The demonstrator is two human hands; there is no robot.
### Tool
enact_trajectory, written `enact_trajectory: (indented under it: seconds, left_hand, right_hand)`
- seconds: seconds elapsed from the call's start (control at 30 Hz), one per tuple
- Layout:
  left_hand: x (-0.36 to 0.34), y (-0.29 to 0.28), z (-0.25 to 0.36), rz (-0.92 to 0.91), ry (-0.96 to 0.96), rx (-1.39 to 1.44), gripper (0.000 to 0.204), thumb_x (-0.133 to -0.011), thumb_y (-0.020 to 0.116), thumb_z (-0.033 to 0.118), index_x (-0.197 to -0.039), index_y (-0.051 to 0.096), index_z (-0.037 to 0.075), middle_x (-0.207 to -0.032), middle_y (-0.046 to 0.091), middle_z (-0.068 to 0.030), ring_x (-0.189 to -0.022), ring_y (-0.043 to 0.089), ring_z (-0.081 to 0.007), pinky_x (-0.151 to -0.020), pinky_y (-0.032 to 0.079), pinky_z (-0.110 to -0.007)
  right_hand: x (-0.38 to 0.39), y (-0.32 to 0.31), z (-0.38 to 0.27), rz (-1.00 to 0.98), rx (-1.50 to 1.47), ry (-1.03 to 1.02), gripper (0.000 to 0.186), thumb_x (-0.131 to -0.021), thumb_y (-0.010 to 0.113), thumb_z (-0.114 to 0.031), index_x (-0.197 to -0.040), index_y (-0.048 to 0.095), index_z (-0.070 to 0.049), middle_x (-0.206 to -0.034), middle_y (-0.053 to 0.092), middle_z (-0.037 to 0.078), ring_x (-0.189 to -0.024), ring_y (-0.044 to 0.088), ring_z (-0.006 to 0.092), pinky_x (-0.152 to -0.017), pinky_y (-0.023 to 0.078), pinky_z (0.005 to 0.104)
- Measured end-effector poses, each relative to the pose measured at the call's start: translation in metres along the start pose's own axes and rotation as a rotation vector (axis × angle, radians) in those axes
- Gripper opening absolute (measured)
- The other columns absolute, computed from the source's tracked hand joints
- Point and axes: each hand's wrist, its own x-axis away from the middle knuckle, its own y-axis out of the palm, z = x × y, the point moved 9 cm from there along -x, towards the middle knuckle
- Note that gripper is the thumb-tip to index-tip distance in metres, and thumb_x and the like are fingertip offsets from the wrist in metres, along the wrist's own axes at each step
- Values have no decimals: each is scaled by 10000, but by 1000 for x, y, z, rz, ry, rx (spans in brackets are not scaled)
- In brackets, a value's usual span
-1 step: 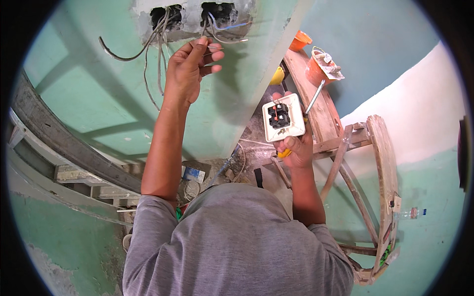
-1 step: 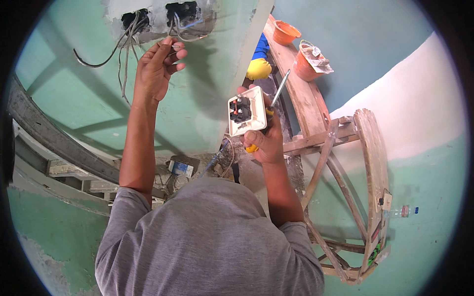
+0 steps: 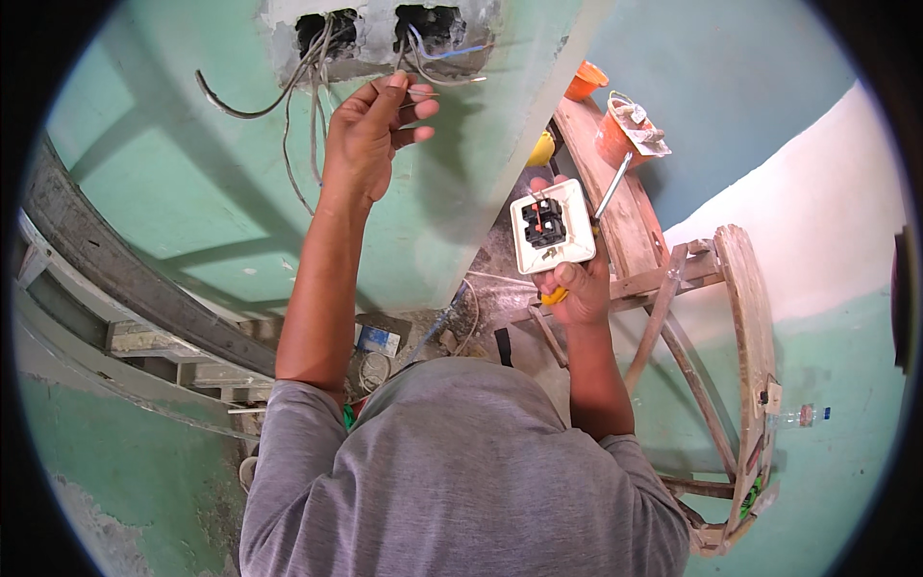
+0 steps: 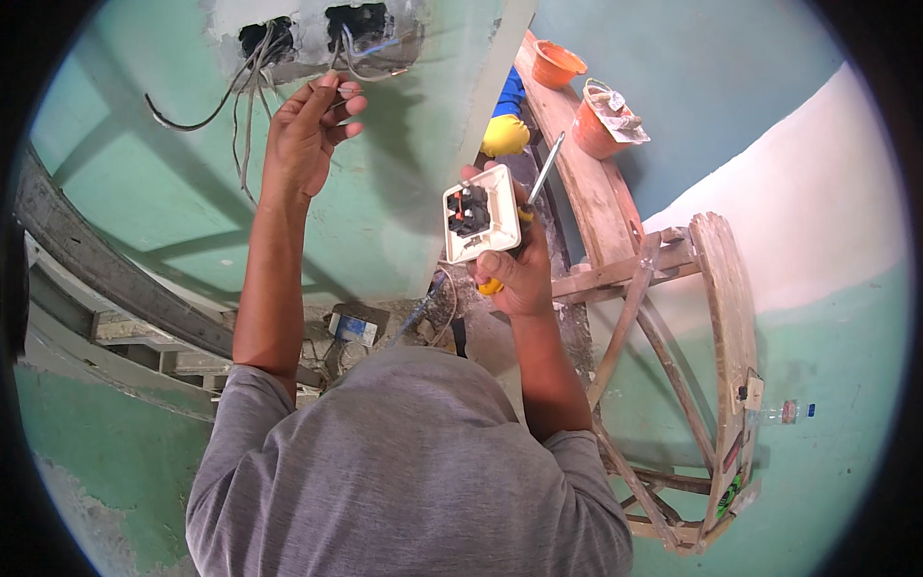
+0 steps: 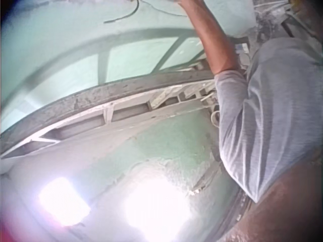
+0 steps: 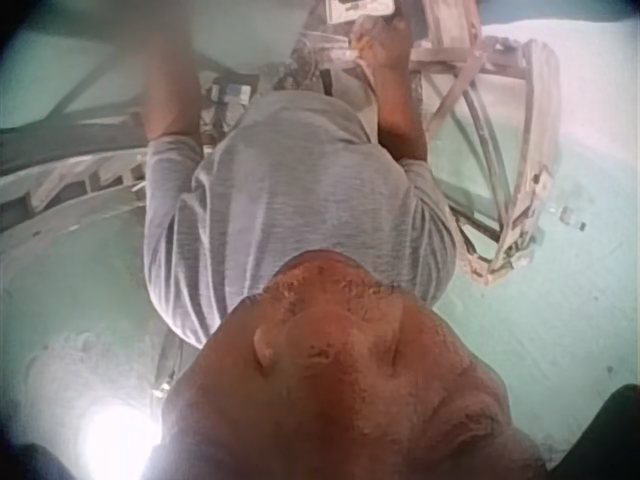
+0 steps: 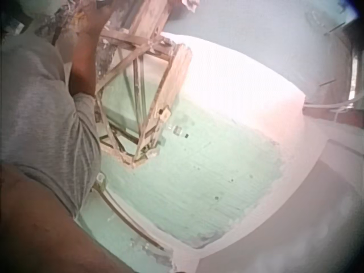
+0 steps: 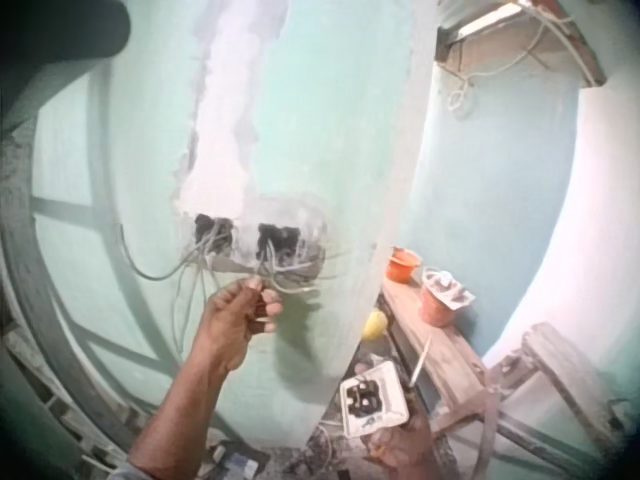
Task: The person connects wires to a wall switch using a screwdriver and then mounts the switch into a wall cavity. They strip wire ends, secure them to terminals, and align the switch plate into the wall opening.
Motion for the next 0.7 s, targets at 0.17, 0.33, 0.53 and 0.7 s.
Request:
enact_trajectory:
  seconds: [0.17, 0.33, 0.53, 0.7]
  left_hand:
    - [-2, -3, 2, -14, 23, -18, 291, -1027, 671, 305, -1162, 677, 47, -1076, 728, -51, -928, 711, -134, -752, 595, -297]
    - [-2, -4, 3, -37, 52, -7, 338, -1002, 709, 302, -1193, 621, 37, -1077, 730, -85, -915, 711, -171, -745, 605, -331]
    - [-3, -1, 11, -4, 122, 7, 344, -986, 739, 250, -1199, 545, 61, -1042, 740, -116, -851, 715, -187, -703, 611, -347]
    - [-1, -1, 13, -12, 152, -45, 319, -1006, 717, 261, -1215, 584, 61, -1028, 747, -106, -842, 715, -180, -693, 605, -333]
  right_hand:
    - [-14, 13, 12, -33, -86, 16, 1065, -754, 910, -183, -1606, 290, -26, -1591, 419, 243, -856, 673, 110, -541, 513, 203]
    - [-21, 27, 21, -54, -91, 36, 1056, -759, 902, -184, -1604, 291, -16, -1598, 409, 245, -703, 627, 77, -523, 494, 196]
    - [-26, 39, 27, -59, -66, 19, 1025, -785, 889, -186, -1601, 294, -13, -1582, 432, 236, -716, 621, 61, -548, 496, 195]
    - [-26, 37, 26, -74, -94, 11, 988, -841, 856, -159, -1604, 255, 22, -1616, 373, 262, -720, 605, 66, -593, 515, 230]
